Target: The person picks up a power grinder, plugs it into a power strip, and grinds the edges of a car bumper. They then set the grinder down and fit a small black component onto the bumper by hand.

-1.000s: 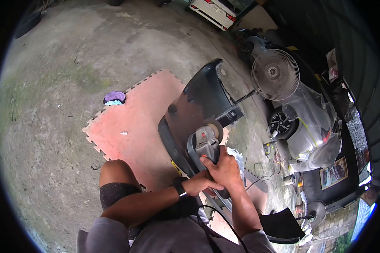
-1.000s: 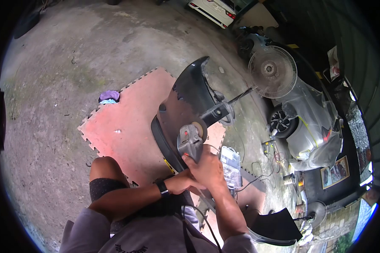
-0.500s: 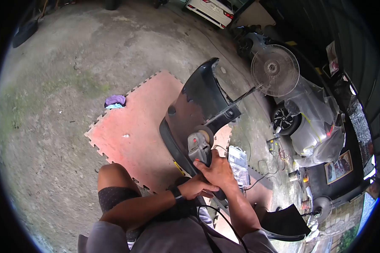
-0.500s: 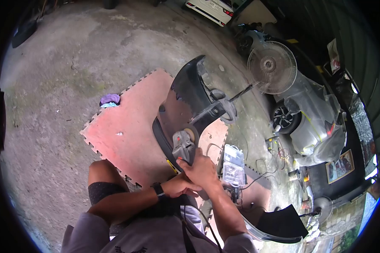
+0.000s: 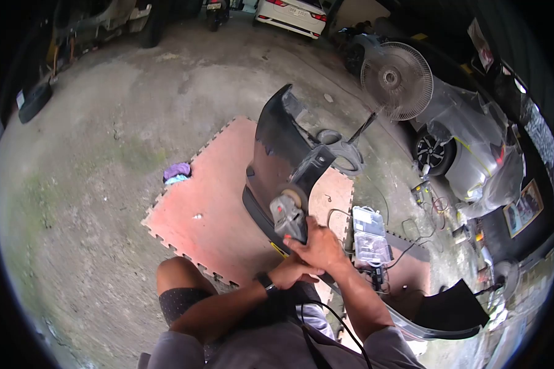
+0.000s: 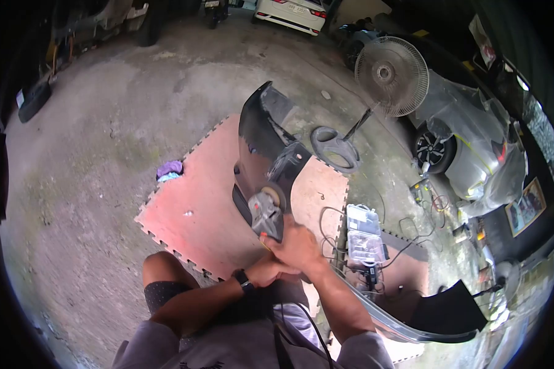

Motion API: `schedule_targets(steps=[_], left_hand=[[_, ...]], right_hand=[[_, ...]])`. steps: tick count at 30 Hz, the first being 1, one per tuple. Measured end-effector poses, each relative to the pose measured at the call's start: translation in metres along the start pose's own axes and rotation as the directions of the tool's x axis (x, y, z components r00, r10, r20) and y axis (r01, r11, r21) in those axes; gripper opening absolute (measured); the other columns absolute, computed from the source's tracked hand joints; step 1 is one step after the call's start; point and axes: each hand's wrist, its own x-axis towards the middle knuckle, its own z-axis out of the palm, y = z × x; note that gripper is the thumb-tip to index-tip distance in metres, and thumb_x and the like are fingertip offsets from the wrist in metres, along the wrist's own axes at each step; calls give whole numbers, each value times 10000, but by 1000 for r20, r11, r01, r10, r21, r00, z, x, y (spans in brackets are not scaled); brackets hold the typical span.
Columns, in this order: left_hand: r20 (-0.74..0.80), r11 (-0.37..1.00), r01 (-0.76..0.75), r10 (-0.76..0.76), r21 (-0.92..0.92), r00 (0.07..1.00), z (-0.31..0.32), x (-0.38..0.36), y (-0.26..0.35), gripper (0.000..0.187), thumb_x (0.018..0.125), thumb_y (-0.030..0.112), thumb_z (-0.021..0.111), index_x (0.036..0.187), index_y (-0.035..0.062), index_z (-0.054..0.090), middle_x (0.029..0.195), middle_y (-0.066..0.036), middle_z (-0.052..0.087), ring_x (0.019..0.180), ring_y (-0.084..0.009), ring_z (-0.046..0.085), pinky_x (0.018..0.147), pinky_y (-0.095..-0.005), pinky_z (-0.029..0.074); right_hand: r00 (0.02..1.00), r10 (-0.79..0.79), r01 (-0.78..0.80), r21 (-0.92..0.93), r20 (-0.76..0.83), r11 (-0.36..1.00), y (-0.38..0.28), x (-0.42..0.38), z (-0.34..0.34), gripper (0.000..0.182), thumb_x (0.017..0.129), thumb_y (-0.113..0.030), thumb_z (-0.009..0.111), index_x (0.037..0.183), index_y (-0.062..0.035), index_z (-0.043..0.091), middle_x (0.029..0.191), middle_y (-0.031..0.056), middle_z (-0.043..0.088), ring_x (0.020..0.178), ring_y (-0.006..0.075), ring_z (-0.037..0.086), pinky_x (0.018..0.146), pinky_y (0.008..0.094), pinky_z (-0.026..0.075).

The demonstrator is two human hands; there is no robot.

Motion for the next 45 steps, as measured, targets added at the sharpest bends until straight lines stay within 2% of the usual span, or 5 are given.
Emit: schedule_targets(steps=[7, 11, 17, 26, 45], left_hand=[[4, 751, -171, 219, 638, 976, -25, -27, 4, 532, 813, 119, 834, 1264, 13, 570, 1157, -82, 665, 1061, -174, 651, 889, -354, 538], [-84, 494, -234, 540, 838, 838, -18, -59, 52, 500, 755, 51, 818, 1199, 3, 593, 1085, -70, 673, 1012, -150, 653, 882, -318, 533], [-216, 186, 115, 727, 976, 652, -26, -110, 79, 594, 669, 108, 848, 1170, -3, 547, 989, -166, 715, 912, -243, 720, 793, -373, 572], [-143, -314, 535, 748, 784, 648, 26, -113, 142, 661, 618, 129, 823, 1205, -13, 555, 960, -259, 715, 892, -446, 718, 775, -458, 582], [-169, -402, 617, 731, 677, 661, 42, -119, 152, 640, 642, 185, 815, 1221, 38, 585, 881, -246, 714, 792, -452, 704, 697, -495, 579]], right_hand=[[997, -35, 65, 437, -75, 897, 22, -18, 34, 734, 825, -418, 804, 1283, 64, 495, 946, 314, 689, 899, 485, 698, 778, 507, 559], [923, -86, 384, 885, -375, 263, 12, 8, 99, 517, 882, -246, 763, 1258, 19, 527, 1029, 138, 676, 919, 189, 649, 833, 372, 525], [915, -239, 215, 893, -326, -396, -41, 20, 143, 552, 971, -106, 628, 1460, 5, 397, 1325, 91, 558, 1228, 180, 529, 1094, 365, 398], [901, -267, 92, 752, -342, -653, -64, 36, 139, 529, 1031, -101, 555, 1497, 22, 337, 1459, 125, 471, 1379, 213, 439, 1177, 410, 317], [872, -220, 292, 825, -438, -483, -68, 42, 147, 388, 1061, -251, 538, 1341, 17, 509, 1313, 121, 579, 1246, 201, 516, 1094, 378, 372]])
